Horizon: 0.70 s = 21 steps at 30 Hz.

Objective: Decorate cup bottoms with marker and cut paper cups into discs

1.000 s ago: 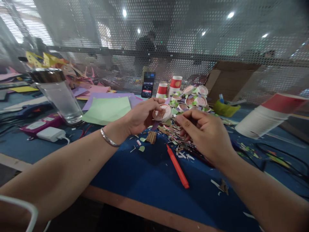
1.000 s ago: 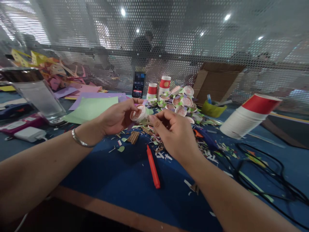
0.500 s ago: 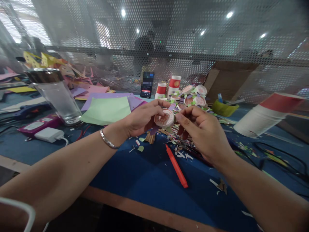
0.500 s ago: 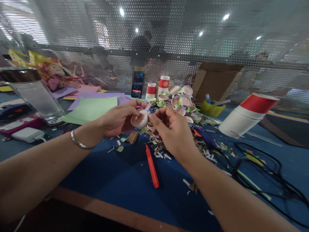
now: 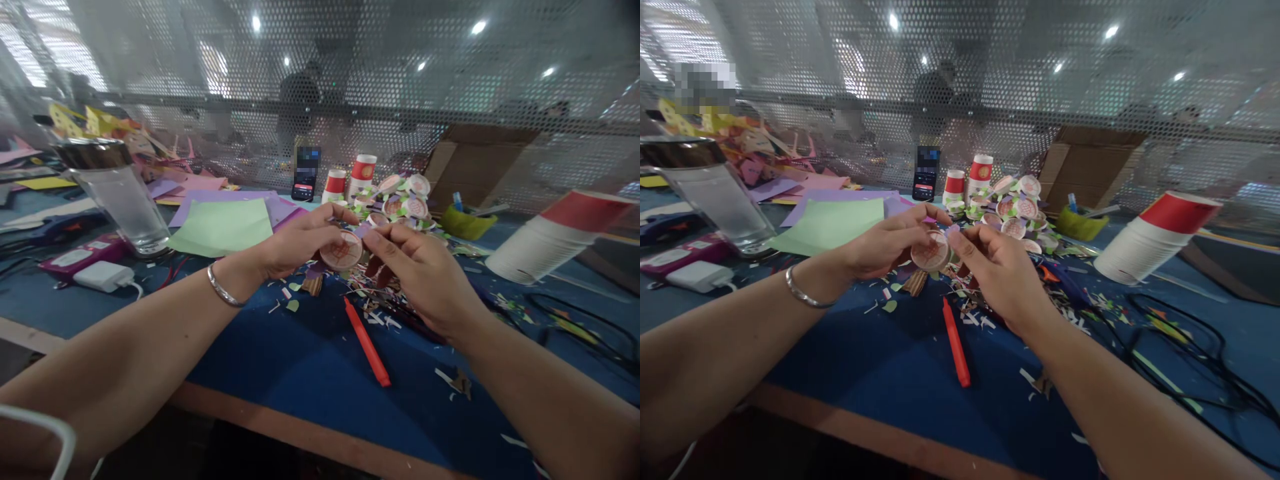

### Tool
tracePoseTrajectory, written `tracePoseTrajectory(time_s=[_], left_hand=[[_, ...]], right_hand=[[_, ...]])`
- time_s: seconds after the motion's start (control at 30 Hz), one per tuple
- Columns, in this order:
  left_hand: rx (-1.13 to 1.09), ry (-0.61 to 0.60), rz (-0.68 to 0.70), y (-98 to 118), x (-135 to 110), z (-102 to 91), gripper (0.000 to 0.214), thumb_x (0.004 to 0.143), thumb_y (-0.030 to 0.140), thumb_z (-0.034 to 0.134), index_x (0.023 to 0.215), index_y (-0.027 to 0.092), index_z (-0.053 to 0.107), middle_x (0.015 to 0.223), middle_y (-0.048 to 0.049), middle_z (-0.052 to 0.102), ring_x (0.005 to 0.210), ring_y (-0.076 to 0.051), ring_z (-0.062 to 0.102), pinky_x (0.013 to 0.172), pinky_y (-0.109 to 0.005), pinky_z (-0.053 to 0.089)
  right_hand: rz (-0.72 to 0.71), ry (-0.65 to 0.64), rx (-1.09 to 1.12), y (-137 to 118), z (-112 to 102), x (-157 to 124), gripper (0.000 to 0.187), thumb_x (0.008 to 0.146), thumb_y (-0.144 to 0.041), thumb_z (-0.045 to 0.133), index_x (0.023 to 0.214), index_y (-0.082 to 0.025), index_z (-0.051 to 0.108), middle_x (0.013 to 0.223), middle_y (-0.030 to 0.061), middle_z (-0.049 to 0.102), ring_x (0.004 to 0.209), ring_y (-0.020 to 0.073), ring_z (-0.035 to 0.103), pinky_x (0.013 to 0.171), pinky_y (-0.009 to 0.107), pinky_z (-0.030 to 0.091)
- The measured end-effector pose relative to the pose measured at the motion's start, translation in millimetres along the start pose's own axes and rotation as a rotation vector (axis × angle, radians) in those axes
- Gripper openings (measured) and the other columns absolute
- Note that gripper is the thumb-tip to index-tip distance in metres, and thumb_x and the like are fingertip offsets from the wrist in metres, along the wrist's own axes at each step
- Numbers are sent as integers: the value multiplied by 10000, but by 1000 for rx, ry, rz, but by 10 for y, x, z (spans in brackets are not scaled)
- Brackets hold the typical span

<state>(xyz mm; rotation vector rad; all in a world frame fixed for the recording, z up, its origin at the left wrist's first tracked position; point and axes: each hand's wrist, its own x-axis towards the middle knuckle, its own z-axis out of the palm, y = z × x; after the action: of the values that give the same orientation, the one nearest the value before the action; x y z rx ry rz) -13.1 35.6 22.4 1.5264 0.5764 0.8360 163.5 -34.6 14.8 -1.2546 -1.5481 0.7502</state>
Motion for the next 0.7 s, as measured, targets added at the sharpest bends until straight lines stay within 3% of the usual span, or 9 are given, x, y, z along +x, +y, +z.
tracePoseTrajectory(time_s=[0.13,0.23,0.43,0.7], left_hand=[[167,-102,81,-24,1,-31,245,808,120,617,1034,190,552,705,23,593,660,-122,575,616,-246,433],[193,-100,71,-25,-9,-54,269,833,161,650,1078,185,540,709,28,601,668,-116,590,629,-242,436],[127,-174,-140,-8,-29,-112,369,735,136,732,1039,176,525,770,-2,687,645,-118,649,585,-234,435],[-58,74,-67,13,39,-143,336,736,158,757,1030,145,594,910,-38,691,763,-115,647,713,-263,471]], right_hand=[[71,-98,0,29,8,3,383,821,-540,757,761,-191,613,678,-9,632,542,101,522,495,243,406],[96,-75,38,54,5,15,375,815,-529,765,767,-185,624,690,-5,640,553,101,532,503,242,424],[79,-18,64,62,-6,28,356,811,-512,774,789,-177,658,683,-14,625,560,93,523,516,234,437],[69,-41,88,72,-3,20,347,804,-514,775,887,-184,709,843,28,679,702,141,578,531,238,493]])
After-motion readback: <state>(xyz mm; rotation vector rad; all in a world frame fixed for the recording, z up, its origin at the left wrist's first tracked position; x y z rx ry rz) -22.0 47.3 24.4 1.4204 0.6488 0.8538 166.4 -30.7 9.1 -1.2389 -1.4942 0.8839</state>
